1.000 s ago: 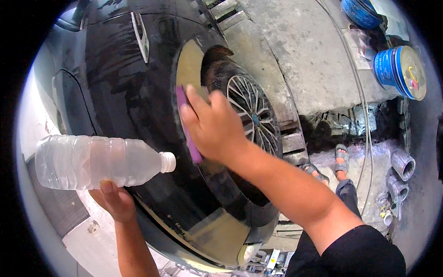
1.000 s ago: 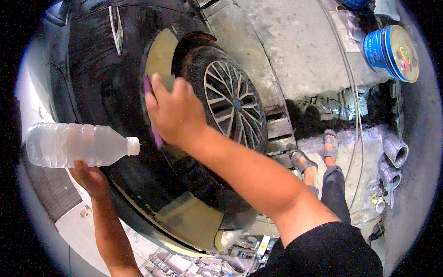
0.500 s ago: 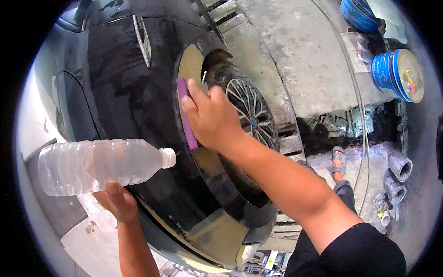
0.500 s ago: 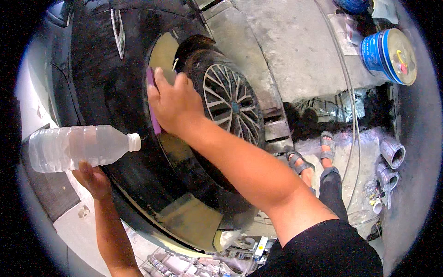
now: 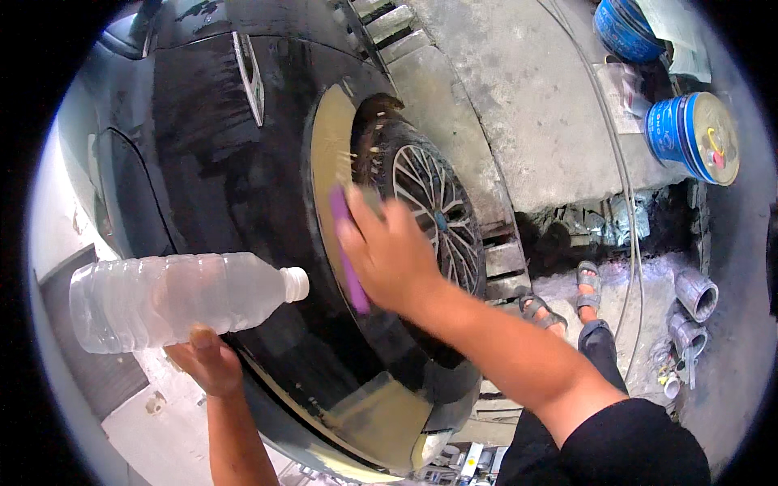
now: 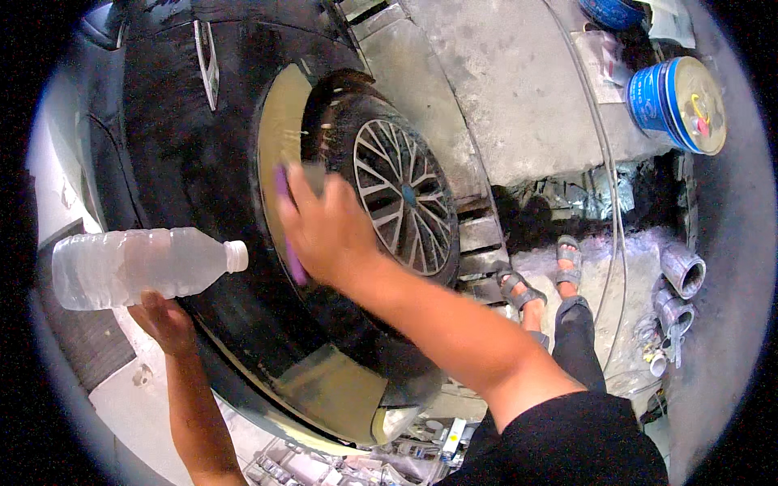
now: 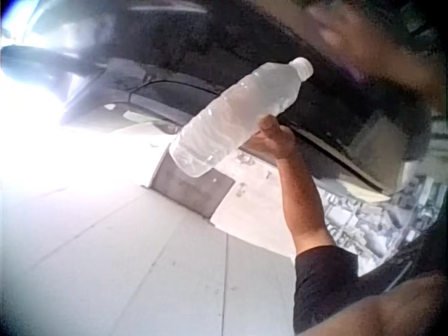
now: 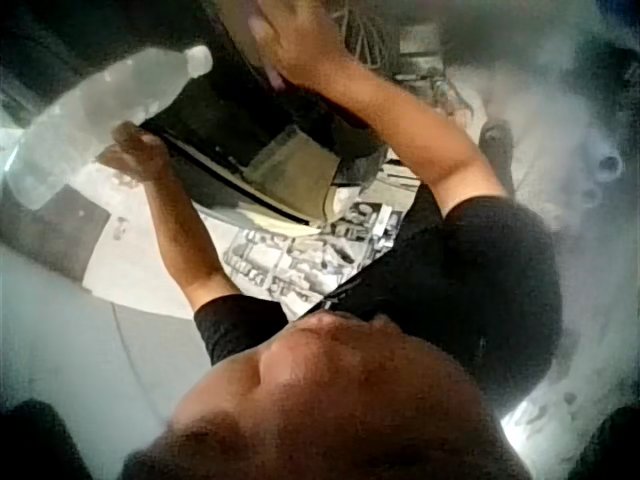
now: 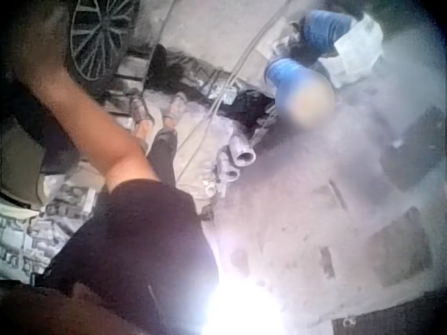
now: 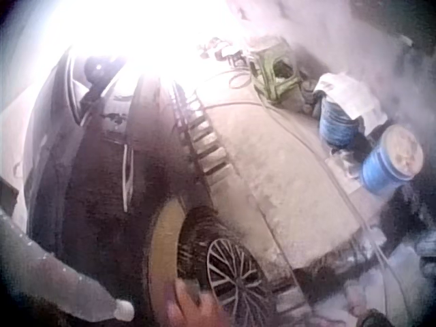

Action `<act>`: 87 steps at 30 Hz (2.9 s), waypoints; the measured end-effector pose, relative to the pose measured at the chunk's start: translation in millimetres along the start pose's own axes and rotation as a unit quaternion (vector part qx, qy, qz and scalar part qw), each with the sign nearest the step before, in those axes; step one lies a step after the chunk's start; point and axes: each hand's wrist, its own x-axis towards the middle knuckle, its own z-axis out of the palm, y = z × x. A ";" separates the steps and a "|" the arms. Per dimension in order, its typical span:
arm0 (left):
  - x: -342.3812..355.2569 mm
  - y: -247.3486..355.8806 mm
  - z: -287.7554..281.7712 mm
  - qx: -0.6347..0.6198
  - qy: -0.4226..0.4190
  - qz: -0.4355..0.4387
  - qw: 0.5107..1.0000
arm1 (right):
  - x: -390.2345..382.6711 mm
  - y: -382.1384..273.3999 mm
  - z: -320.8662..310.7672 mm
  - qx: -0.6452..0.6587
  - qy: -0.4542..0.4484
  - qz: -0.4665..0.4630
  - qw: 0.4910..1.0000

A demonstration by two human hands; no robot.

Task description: The person sands a repaired section of a black car with a sanding block while pouring water from a plastic bottle.

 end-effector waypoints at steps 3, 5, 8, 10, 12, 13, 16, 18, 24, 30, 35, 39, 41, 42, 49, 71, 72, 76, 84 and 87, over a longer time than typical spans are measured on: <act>2.0 2.6 1.5 0.009 -0.027 0.017 0.999 | -46.7 -13.5 -14.8 0.101 -0.003 0.115 0.988; 4.7 3.2 4.7 -0.020 -0.024 0.034 0.999 | -9.7 -7.7 -7.0 0.099 0.010 0.129 0.987; 1.3 -4.0 2.8 -0.042 0.006 0.040 0.998 | 75.0 -2.7 4.8 0.084 0.018 0.146 0.986; 0.8 -4.4 8.2 -0.058 -0.002 0.032 0.998 | 74.6 10.3 10.4 0.052 0.033 0.117 0.991; 1.9 -1.6 0.2 -0.053 -0.030 0.020 0.998 | 30.1 4.2 16.9 0.077 0.018 0.108 0.991; 1.8 -1.4 -3.1 -0.048 -0.023 0.025 0.998 | 12.3 -9.0 -1.4 0.107 -0.001 0.137 0.985; 2.2 -1.0 1.2 -0.050 -0.006 0.034 0.998 | -33.2 -10.4 -13.7 0.111 -0.022 0.147 0.983; 2.5 2.1 8.8 -0.066 0.008 0.030 0.997 | 6.8 2.7 5.6 0.082 0.020 0.115 0.990; 5.1 5.7 5.7 -0.058 -0.031 0.024 0.998 | 49.4 12.9 19.9 0.070 0.023 0.085 0.994; 6.6 -0.4 -1.5 -0.034 -0.051 0.046 0.997 | -41.2 -8.6 -8.6 0.108 0.019 0.117 0.987; -0.2 -2.8 2.6 -0.057 -0.021 0.026 0.998 | 57.3 5.7 4.9 0.099 0.002 0.172 0.980; 1.8 -2.8 -1.6 -0.039 -0.025 0.037 0.998 | -49.8 -9.2 -13.5 0.090 -0.018 0.122 0.988; 1.0 -0.8 4.6 -0.044 -0.012 0.036 0.998 | -45.7 -7.8 -13.6 0.086 -0.020 0.127 0.988; 0.1 1.0 6.6 -0.046 -0.003 0.034 0.998 | -39.3 -8.8 -15.9 0.086 -0.020 0.129 0.988; 3.4 1.5 5.6 -0.061 -0.022 0.002 0.998 | 41.4 25.6 20.4 0.029 -0.020 0.078 0.996; 5.4 3.5 6.4 -0.062 -0.008 -0.009 0.998 | -38.5 22.1 -5.0 0.106 0.027 -0.005 0.994; 3.0 0.9 4.4 -0.061 -0.007 -0.014 0.998 | -7.7 35.5 6.5 0.122 0.032 -0.008 0.992; 7.2 -0.1 5.0 -0.042 -0.021 0.001 0.999 | -6.1 41.7 10.6 0.125 0.061 -0.041 0.989; 7.0 3.4 7.3 -0.040 0.000 -0.009 0.999 | -71.0 30.8 -5.3 0.121 0.023 -0.049 0.991; 8.1 2.3 7.8 -0.032 0.006 0.000 0.999 | -30.3 45.8 1.6 0.144 0.054 -0.071 0.985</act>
